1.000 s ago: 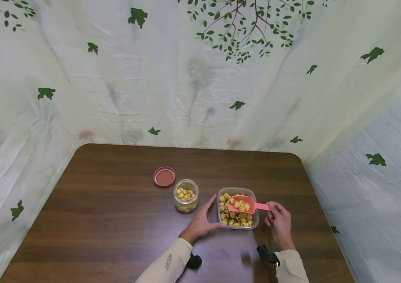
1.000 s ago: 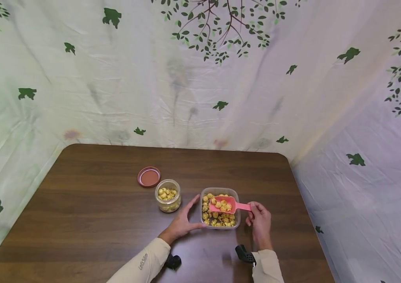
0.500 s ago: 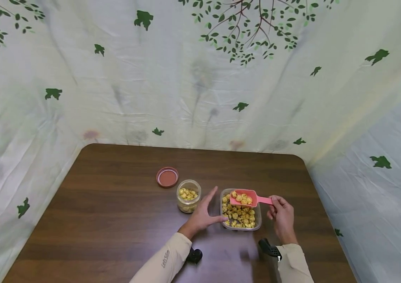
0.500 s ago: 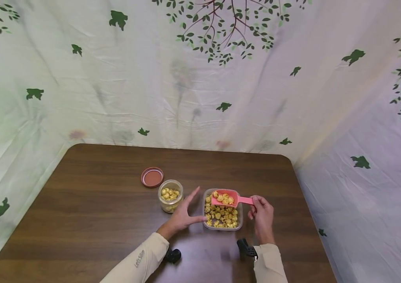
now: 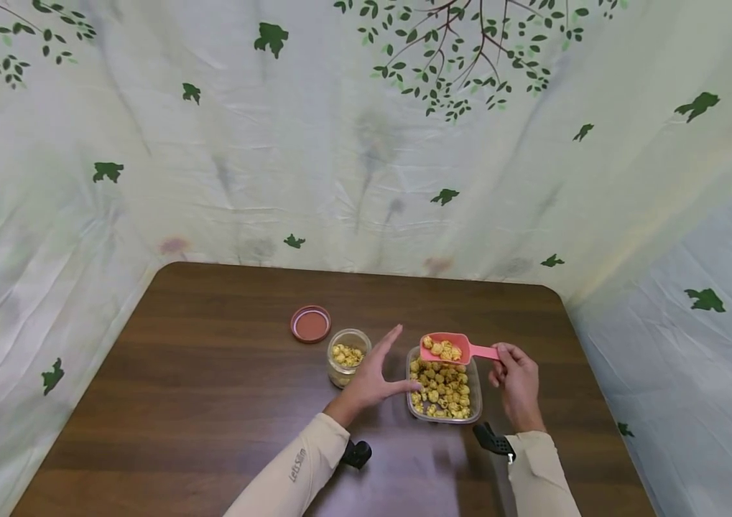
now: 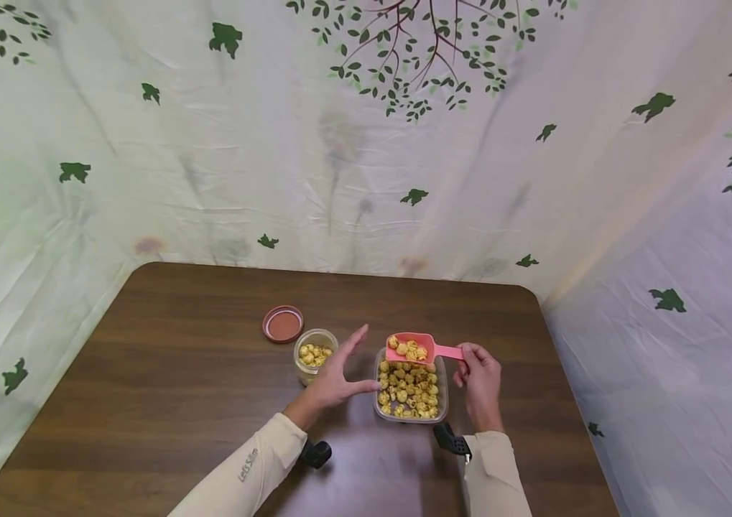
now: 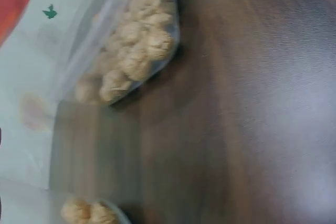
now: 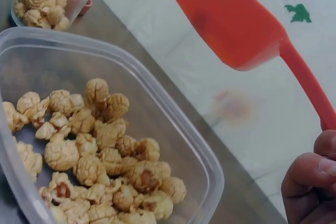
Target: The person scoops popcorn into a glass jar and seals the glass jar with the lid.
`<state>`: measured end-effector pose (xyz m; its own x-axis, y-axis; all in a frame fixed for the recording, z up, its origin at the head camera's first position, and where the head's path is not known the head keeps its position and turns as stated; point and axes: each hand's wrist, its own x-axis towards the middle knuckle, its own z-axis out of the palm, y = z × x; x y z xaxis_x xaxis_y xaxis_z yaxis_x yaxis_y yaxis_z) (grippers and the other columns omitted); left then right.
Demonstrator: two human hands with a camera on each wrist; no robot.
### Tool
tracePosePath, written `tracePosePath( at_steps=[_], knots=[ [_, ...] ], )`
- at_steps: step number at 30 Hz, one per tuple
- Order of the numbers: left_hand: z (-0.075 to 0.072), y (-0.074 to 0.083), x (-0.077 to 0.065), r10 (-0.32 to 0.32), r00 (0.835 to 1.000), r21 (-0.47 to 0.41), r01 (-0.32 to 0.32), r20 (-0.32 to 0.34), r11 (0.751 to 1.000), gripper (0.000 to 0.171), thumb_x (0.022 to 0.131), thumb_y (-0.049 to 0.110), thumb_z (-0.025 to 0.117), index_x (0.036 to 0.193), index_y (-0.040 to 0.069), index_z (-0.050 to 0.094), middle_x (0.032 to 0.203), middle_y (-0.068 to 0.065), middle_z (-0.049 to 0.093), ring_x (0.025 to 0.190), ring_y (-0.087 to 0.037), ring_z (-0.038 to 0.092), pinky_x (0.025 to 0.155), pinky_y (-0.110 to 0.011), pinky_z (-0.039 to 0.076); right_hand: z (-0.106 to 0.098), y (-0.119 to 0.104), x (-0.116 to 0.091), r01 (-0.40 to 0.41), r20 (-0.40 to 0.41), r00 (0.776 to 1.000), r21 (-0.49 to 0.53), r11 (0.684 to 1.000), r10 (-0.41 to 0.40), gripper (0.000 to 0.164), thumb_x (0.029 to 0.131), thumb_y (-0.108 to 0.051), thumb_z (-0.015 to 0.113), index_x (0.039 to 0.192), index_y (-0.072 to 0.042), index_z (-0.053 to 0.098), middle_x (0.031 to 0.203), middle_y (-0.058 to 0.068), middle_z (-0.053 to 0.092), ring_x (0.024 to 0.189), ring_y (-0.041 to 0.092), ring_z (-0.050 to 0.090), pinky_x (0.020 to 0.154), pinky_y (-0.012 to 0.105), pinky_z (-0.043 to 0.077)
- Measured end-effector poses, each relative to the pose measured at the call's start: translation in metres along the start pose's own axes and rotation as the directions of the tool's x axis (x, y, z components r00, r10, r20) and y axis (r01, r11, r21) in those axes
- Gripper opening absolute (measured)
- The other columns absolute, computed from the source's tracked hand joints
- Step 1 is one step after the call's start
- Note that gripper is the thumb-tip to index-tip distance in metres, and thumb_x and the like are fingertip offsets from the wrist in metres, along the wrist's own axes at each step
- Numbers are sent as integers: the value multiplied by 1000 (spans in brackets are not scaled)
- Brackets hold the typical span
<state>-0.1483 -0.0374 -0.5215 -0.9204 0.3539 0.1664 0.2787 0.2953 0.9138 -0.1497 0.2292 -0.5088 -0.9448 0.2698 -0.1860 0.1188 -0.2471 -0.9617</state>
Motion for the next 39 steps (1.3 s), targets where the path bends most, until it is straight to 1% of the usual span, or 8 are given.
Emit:
tracePosePath(
  at_steps=[5, 10, 13, 16, 22, 29, 34, 39],
  knots=[
    [-12, 11, 3, 27, 1000, -61, -28, -6, 998, 96, 76, 21, 84, 153, 13, 27, 152, -15, 35, 130, -35, 44, 106, -50, 36, 4, -2, 4, 3, 3, 1000, -13, 1000, -3, 21, 102, -18, 48, 95, -3, 61, 63, -1, 45, 52, 9, 38, 43, 22, 36],
    [-27, 19, 7, 33, 999, -60, -34, -16, 998, 94, 76, 23, 83, 152, 14, 28, 151, -14, 37, 133, -31, 43, 108, -47, 36, 11, -5, 6, 5, 13, 1000, -13, 1000, -5, 21, 102, -17, 47, 98, 0, 60, 64, -1, 44, 52, 10, 37, 43, 23, 35],
    [-37, 21, 8, 45, 998, -50, -47, -48, 998, 92, 76, 21, 83, 151, 12, 30, 150, -15, 38, 134, -33, 40, 108, -49, 35, 17, -8, 7, 6, 16, 1000, -12, 1000, -6, 23, 102, -16, 47, 102, 5, 57, 64, 0, 44, 52, 10, 36, 44, 24, 34],
    [-49, 18, 9, 56, 995, -18, -58, -88, 998, 91, 76, 17, 83, 150, 11, 33, 148, -15, 41, 133, -34, 40, 108, -50, 34, 23, -11, 7, 14, 21, 1000, -7, 1000, -14, 22, 102, -13, 46, 99, 5, 58, 63, 0, 44, 51, 10, 35, 44, 24, 34],
    [-71, 5, 4, 61, 988, 26, -58, -142, 998, 89, 75, 20, 84, 149, 14, 36, 149, -9, 41, 136, -29, 38, 109, -54, 31, 35, -13, 8, 27, 41, 999, -5, 1000, -27, 20, 102, -13, 48, 94, 1, 60, 62, 0, 44, 50, 10, 35, 43, 24, 34],
    [-88, -12, -7, 17, 987, 12, -15, -162, 1000, 88, 74, 19, 84, 148, 12, 38, 148, -16, 41, 137, -32, 36, 110, -55, 28, 48, -12, 10, 20, 57, 998, -7, 1000, -20, 22, 101, -14, 49, 96, 5, 59, 60, -1, 44, 49, 9, 35, 43, 23, 33],
    [-94, -25, -15, 21, 987, 24, -17, -157, 1000, 86, 73, 15, 84, 146, 5, 39, 146, -21, 42, 136, -36, 37, 109, -55, 29, 58, -12, 10, 14, 74, 997, -28, 1000, -12, 23, 102, -15, 48, 98, 5, 58, 60, -1, 45, 49, 9, 36, 43, 23, 34],
    [-91, -40, -21, -26, 990, 29, 30, -138, 999, 89, 71, 15, 86, 146, 4, 39, 147, -20, 41, 134, -38, 37, 109, -55, 30, 63, -13, 7, -2, 87, 996, -42, 999, 6, 25, 103, -16, 46, 104, 8, 56, 62, -1, 45, 50, 9, 36, 43, 22, 34]
  ],
)
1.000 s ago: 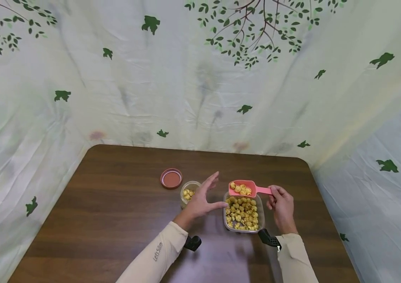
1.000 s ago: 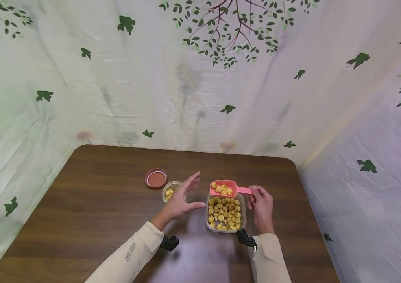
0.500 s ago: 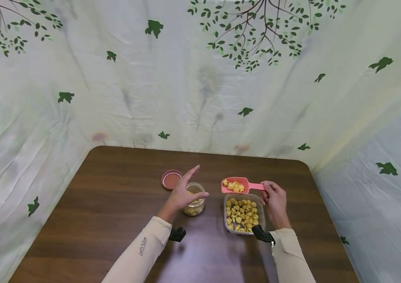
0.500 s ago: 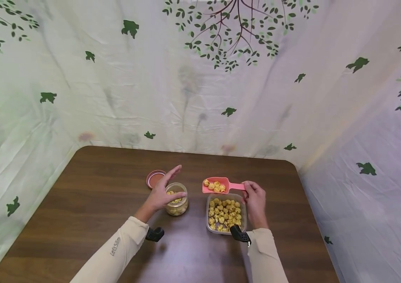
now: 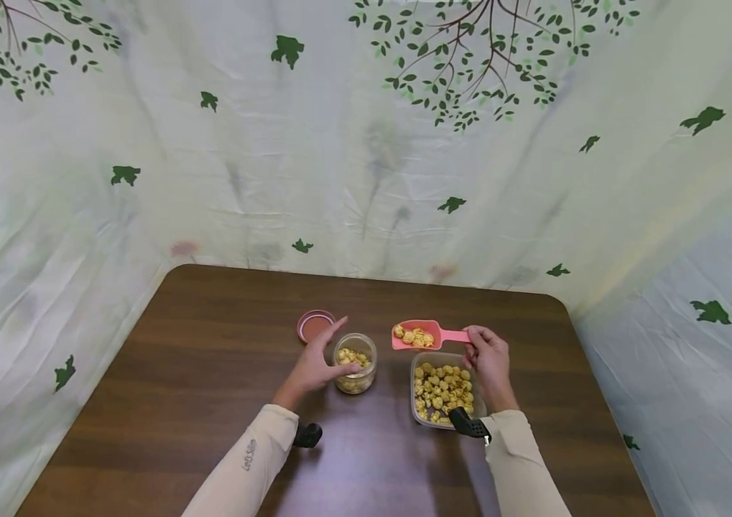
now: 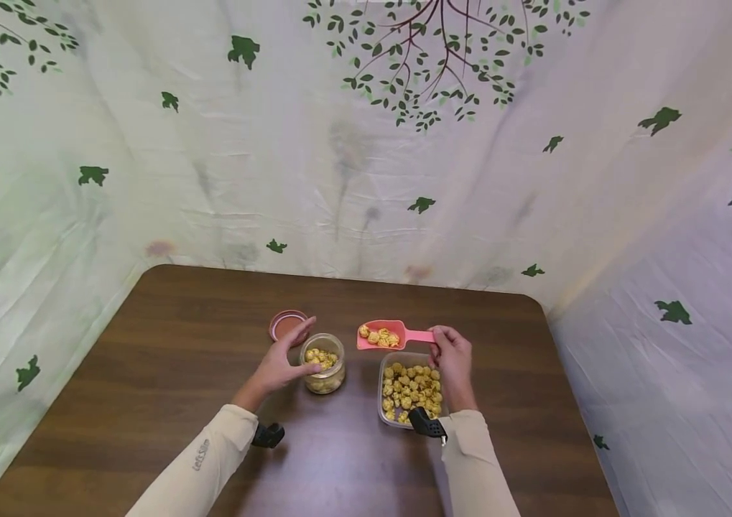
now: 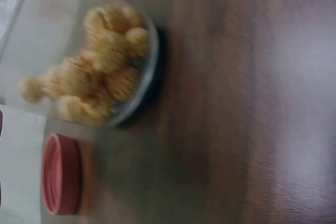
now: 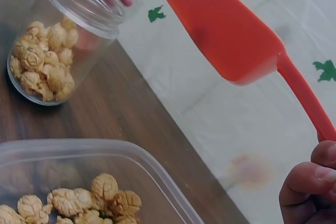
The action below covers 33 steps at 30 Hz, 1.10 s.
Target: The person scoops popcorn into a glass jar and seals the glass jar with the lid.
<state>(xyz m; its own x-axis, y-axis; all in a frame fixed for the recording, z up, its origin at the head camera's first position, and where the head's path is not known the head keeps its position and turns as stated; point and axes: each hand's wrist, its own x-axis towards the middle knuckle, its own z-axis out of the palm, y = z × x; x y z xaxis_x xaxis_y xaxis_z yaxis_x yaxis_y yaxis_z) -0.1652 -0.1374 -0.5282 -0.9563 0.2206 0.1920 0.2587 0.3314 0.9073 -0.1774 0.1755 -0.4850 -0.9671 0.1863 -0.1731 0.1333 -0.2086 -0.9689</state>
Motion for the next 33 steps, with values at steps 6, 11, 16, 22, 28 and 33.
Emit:
tracePosePath(
  at_steps=[6, 11, 16, 22, 28, 33],
  knots=[
    [3, -12, -10, -77, 997, -10, 77, 11, 997, 97, 66, 15, 89, 147, 6, 37, 149, -17, 40, 133, -35, 38, 110, -52, 26, 11, 3, -1, 1, 21, 1000, -5, 1000, -1, 23, 103, -14, 46, 101, 6, 57, 62, 0, 45, 50, 10, 36, 44, 23, 34],
    [8, -18, -13, -81, 997, -37, 81, 2, 996, 101, 61, 13, 92, 146, 5, 39, 144, -17, 46, 131, -33, 42, 110, -51, 26, 20, 6, 0, 21, 57, 998, -22, 1000, -20, 23, 103, -14, 46, 100, 7, 57, 63, 0, 45, 51, 10, 38, 44, 23, 35],
    [12, -22, -13, -90, 996, -51, 89, -16, 995, 98, 60, 13, 93, 144, 5, 42, 136, -21, 52, 127, -37, 46, 108, -53, 29, 26, 7, -1, 22, 84, 996, -46, 999, -19, 26, 103, -15, 46, 105, 9, 55, 64, 0, 46, 52, 10, 38, 45, 22, 36],
    [17, -23, -12, -102, 995, -25, 101, -23, 995, 94, 63, 17, 92, 143, 10, 44, 134, -19, 55, 122, -31, 51, 104, -50, 35, 32, 7, -6, 30, 85, 996, -58, 998, -25, 27, 103, -12, 45, 106, 12, 54, 64, 1, 45, 52, 10, 38, 45, 22, 36],
    [17, -27, -14, -65, 997, -11, 65, -51, 998, 91, 63, 15, 91, 142, 9, 46, 133, -20, 56, 119, -32, 53, 101, -50, 39, 39, 10, -10, 30, 112, 994, -94, 995, -19, 22, 103, -12, 45, 102, 7, 57, 66, 2, 46, 53, 11, 39, 47, 23, 38],
    [15, -27, -15, -70, 996, 0, 70, -52, 998, 91, 63, 17, 91, 141, 9, 46, 133, -19, 56, 119, -31, 54, 100, -49, 40, 43, 11, -12, 37, 127, 992, -81, 996, -26, 23, 103, -10, 45, 104, 9, 57, 66, 3, 46, 52, 11, 38, 46, 23, 36]
  ],
)
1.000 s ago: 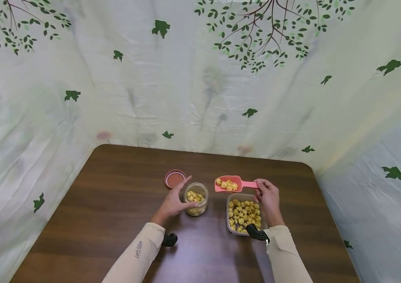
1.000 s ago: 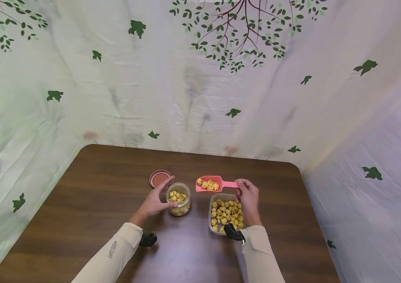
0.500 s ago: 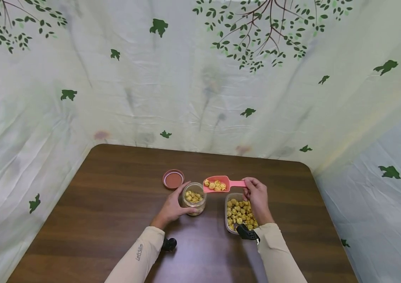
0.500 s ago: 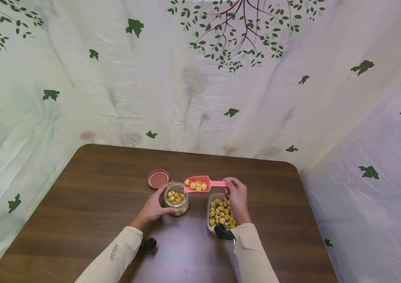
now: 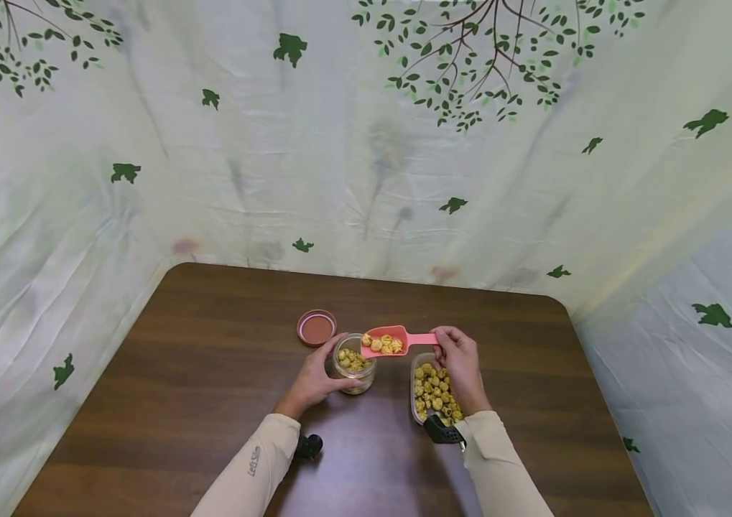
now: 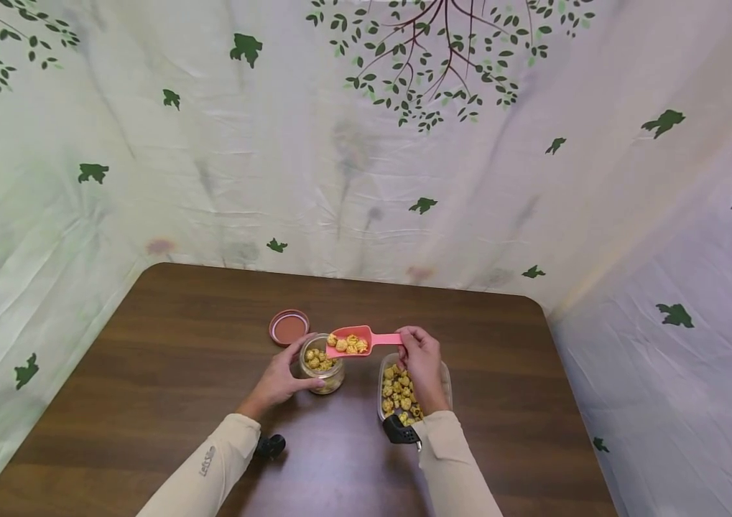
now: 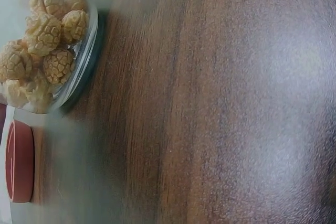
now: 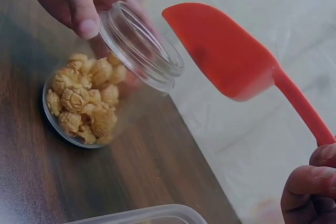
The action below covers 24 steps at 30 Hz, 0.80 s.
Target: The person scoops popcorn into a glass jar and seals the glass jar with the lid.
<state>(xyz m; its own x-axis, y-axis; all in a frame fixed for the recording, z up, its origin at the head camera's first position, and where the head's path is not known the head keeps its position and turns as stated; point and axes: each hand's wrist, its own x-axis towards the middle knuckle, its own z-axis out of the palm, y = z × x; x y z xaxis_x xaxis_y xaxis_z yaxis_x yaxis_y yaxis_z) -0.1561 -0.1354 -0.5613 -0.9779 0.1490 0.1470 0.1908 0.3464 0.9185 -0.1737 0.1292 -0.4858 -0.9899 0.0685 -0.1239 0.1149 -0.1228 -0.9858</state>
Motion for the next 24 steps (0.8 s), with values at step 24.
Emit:
tracePosePath(
  at_steps=[24],
  knots=[
    [0, -2, 0, -27, 1000, -12, 27, 7, 1000, 90, 64, 14, 90, 142, 11, 46, 133, -19, 56, 121, -30, 52, 103, -49, 36, 9, -9, -9, 108, 32, 994, -142, 984, -104, 25, 100, -20, 54, 104, 3, 62, 69, 7, 50, 54, 20, 44, 46, 23, 40]
  ],
)
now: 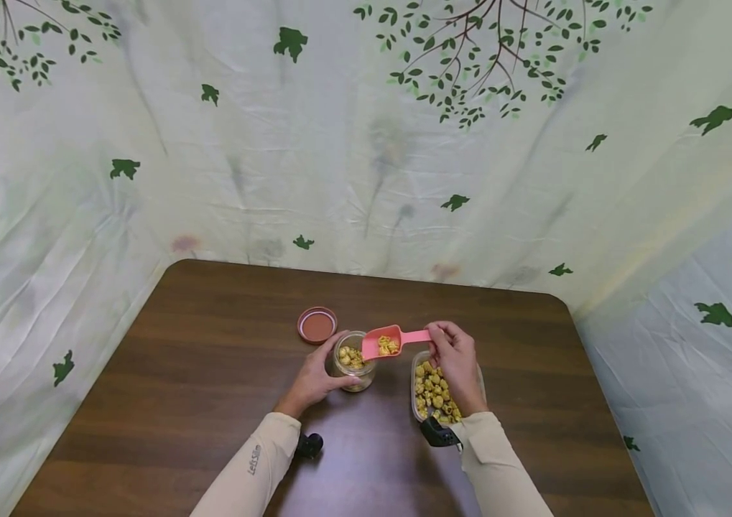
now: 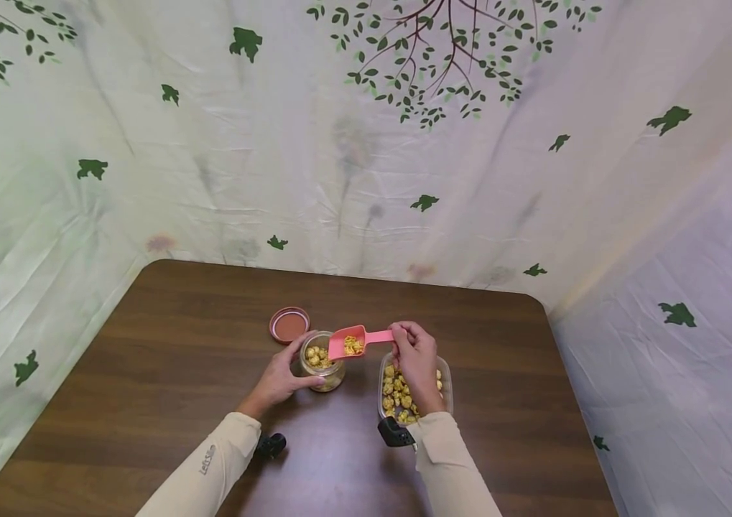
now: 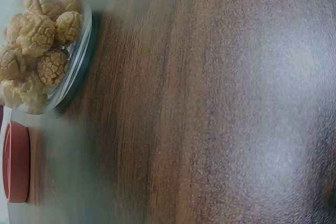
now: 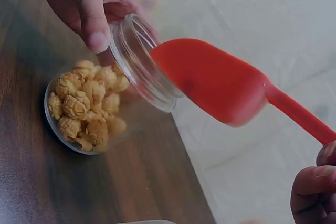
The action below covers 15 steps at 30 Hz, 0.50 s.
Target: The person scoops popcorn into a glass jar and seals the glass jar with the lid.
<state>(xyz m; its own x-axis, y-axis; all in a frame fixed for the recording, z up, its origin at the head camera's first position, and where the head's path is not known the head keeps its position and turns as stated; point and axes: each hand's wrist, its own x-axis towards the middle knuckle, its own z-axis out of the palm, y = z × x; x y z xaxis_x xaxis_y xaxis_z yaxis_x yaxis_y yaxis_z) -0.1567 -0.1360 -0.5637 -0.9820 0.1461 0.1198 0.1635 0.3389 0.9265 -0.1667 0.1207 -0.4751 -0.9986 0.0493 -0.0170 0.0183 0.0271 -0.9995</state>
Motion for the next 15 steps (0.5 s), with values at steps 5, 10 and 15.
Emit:
tracePosePath(
  at_steps=[5, 10, 15],
  knots=[
    [0, 0, 0, 12, 1000, 14, -12, 0, 1000, 89, 65, 16, 90, 142, 12, 46, 133, -19, 56, 120, -30, 53, 102, -51, 37, 4, -6, -1, 87, 22, 996, -70, 994, -86, 26, 98, -22, 57, 101, 2, 64, 68, 17, 51, 50, 22, 44, 43, 23, 38],
    [-1, 1, 0, 11, 1000, 9, -11, 1, 1000, 89, 65, 16, 90, 142, 11, 46, 133, -18, 56, 121, -31, 52, 103, -51, 37, 10, -24, -7, 160, 39, 987, -154, 975, -156, 24, 99, -15, 55, 101, 8, 64, 66, 23, 51, 46, 13, 42, 42, 21, 36],
    [-1, 1, -1, 10, 1000, -1, -10, 4, 1000, 90, 64, 15, 91, 142, 12, 46, 134, -18, 55, 122, -29, 51, 104, -50, 36, 12, -42, -16, 183, 33, 983, -192, 964, -180, 20, 98, -6, 53, 99, 12, 62, 63, 16, 50, 46, 11, 41, 42, 20, 35]
  ],
)
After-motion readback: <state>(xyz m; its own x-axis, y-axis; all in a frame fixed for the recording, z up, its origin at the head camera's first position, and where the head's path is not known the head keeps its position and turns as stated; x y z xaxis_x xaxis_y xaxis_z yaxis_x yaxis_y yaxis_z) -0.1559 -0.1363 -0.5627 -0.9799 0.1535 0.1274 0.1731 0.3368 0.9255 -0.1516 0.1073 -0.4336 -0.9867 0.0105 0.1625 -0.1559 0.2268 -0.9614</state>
